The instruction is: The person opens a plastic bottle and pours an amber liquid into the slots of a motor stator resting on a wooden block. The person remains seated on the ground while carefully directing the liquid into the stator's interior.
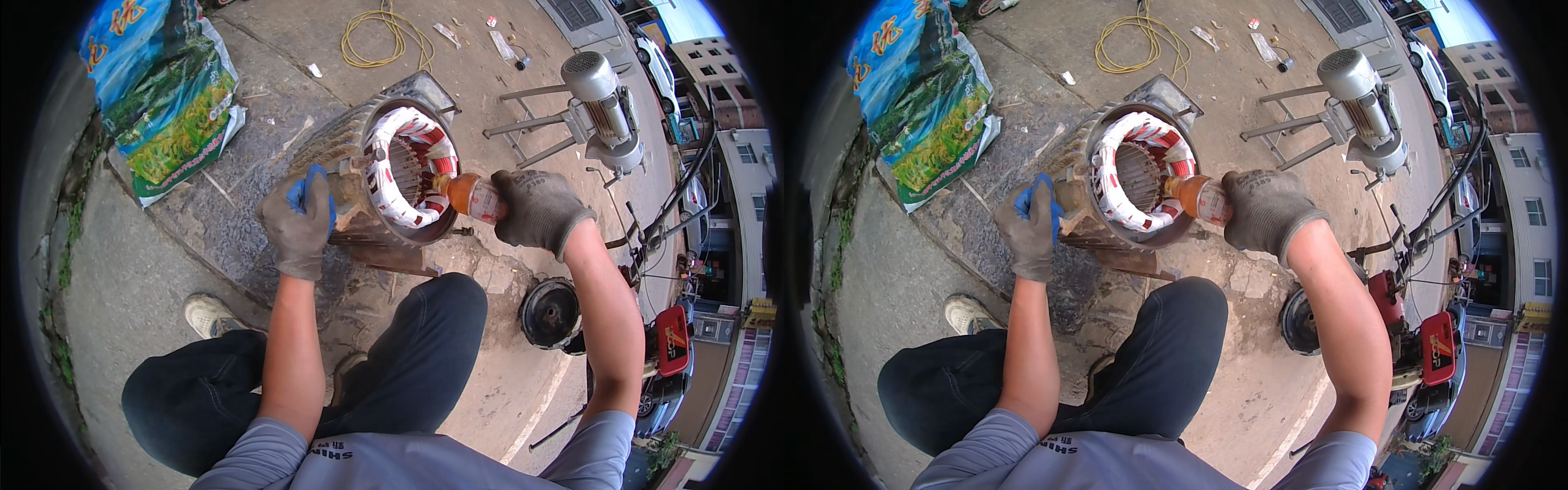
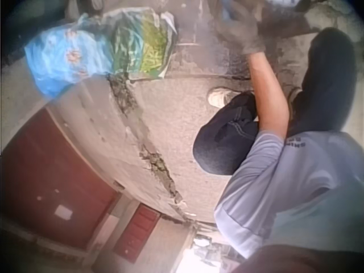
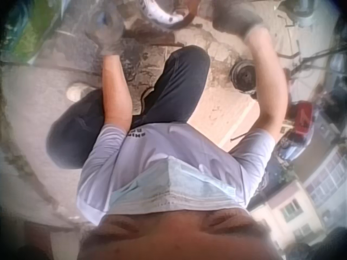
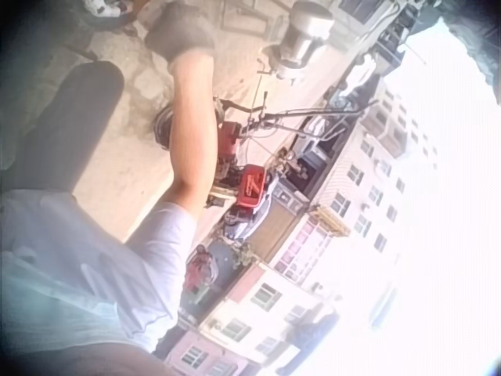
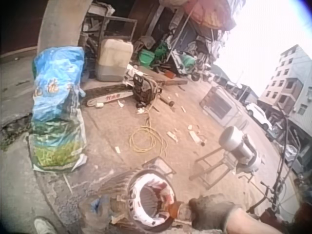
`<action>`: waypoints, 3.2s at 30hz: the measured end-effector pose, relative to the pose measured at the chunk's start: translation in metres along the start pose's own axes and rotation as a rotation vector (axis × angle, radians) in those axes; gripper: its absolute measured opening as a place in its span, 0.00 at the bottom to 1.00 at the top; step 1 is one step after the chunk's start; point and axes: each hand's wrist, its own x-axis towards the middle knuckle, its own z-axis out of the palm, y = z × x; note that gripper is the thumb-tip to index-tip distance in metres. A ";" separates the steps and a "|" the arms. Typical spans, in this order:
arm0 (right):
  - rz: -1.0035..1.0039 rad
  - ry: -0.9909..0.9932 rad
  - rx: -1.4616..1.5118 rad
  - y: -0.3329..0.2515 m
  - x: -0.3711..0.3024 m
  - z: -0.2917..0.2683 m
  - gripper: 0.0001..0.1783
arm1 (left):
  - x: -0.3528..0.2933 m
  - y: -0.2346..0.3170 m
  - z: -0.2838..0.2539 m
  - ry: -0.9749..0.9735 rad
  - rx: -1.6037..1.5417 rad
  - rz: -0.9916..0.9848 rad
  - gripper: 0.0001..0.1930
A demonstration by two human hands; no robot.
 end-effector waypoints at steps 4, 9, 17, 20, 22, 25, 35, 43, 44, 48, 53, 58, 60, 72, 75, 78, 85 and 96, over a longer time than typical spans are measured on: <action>-0.003 0.039 0.005 0.003 0.002 0.001 0.28 | -0.001 0.001 0.000 0.016 -0.011 0.004 0.17; 0.064 0.036 0.016 0.000 0.006 -0.004 0.23 | 0.000 0.003 0.001 0.026 -0.008 0.004 0.18; 0.087 0.038 0.030 0.002 0.007 -0.005 0.23 | -0.001 0.008 0.000 0.029 -0.063 -0.017 0.21; 0.090 0.050 0.022 0.002 0.008 -0.006 0.23 | 0.000 0.009 -0.002 0.041 -0.051 -0.015 0.22; 0.086 0.045 0.016 0.002 0.008 -0.006 0.23 | 0.000 0.008 -0.002 0.045 -0.048 -0.012 0.23; 0.079 0.035 0.017 0.002 0.005 -0.006 0.24 | 0.001 0.007 -0.003 0.039 -0.060 -0.030 0.23; 0.064 -0.002 -0.016 0.010 -0.017 -0.008 0.26 | 0.002 0.012 -0.004 0.067 -0.032 -0.056 0.19; 0.017 0.055 -0.005 0.010 -0.029 -0.006 0.25 | 0.002 0.009 -0.003 0.049 -0.062 -0.079 0.19; 0.032 0.055 -0.014 0.010 -0.026 -0.007 0.25 | 0.002 0.010 -0.004 0.044 -0.055 -0.073 0.19; 0.080 0.062 -0.029 0.011 -0.023 -0.010 0.24 | 0.002 0.008 -0.002 0.038 -0.057 -0.067 0.18; 0.063 0.029 -0.028 0.011 -0.022 -0.011 0.25 | 0.001 0.009 -0.002 0.034 -0.074 -0.086 0.17; 0.083 -0.001 -0.016 0.013 -0.017 -0.010 0.26 | 0.001 0.011 0.000 0.046 -0.066 -0.079 0.16; 0.087 0.020 -0.013 0.015 -0.014 -0.008 0.26 | 0.001 0.010 0.001 0.052 -0.078 -0.079 0.16; 0.144 -0.072 0.134 0.023 0.000 -0.007 0.33 | 0.002 0.007 0.003 0.053 -0.030 -0.031 0.16; 0.138 -0.103 0.149 0.019 0.003 -0.010 0.33 | 0.002 0.008 0.004 0.076 0.004 -0.032 0.17; 0.134 -0.103 0.155 0.019 0.004 -0.009 0.33 | 0.002 0.011 0.004 0.046 -0.032 -0.048 0.18; 0.175 -0.137 0.134 0.011 0.005 -0.020 0.34 | 0.001 0.003 0.006 0.054 -0.059 -0.038 0.20; 0.164 -0.121 0.128 0.018 0.006 -0.015 0.32 | 0.002 0.006 0.006 0.061 -0.044 -0.016 0.19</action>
